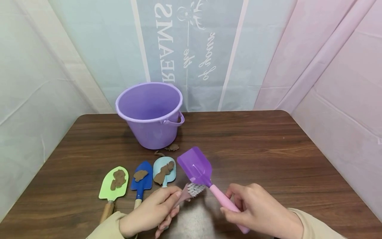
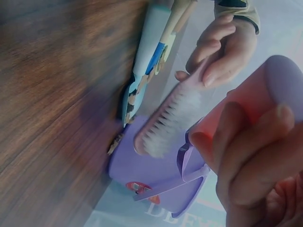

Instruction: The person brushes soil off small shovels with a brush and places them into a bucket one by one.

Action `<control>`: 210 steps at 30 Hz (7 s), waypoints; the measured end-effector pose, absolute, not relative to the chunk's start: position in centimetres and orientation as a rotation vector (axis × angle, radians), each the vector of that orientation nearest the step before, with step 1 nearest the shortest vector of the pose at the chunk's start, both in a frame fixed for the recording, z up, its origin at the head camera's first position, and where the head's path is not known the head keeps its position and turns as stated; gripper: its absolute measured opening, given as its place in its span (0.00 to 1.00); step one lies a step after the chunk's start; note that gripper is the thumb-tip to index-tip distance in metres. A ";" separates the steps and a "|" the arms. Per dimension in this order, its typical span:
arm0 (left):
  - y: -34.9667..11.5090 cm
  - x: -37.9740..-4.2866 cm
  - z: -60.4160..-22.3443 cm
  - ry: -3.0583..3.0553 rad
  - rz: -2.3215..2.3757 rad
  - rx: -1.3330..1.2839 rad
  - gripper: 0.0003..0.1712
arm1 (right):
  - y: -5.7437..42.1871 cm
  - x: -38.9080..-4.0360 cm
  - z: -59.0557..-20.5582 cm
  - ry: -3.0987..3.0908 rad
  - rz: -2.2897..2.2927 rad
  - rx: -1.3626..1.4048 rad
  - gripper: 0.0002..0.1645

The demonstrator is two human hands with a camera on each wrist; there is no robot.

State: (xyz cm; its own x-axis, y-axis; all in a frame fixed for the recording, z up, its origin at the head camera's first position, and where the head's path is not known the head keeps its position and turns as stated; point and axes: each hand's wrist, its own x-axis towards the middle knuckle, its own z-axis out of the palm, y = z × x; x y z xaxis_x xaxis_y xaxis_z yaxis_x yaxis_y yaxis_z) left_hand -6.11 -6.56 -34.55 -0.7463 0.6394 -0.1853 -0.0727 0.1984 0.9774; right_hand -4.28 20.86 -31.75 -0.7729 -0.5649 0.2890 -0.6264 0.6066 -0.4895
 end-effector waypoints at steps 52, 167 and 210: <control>-5.9 -5.2 -34.4 2.106 1.539 0.617 0.16 | 20.7 -3.3 -31.2 -2.681 0.920 1.045 0.12; -11.4 -3.7 -32.2 3.098 1.274 0.396 0.05 | 19.0 -11.2 -23.0 -2.812 0.636 0.970 0.09; -13.0 -3.1 -34.1 3.140 1.293 0.425 0.07 | 6.0 -25.2 -14.0 -3.177 0.210 1.036 0.26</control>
State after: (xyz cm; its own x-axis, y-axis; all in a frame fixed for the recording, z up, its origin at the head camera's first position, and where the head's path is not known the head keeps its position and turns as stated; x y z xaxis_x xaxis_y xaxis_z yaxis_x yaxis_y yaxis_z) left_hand -3.07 -12.96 -34.10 -0.9308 0.1189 0.3457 0.3279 0.6898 0.6455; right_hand -25.23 6.02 -13.98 -0.7892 -0.5938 -0.1564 -0.5681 0.8028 -0.1812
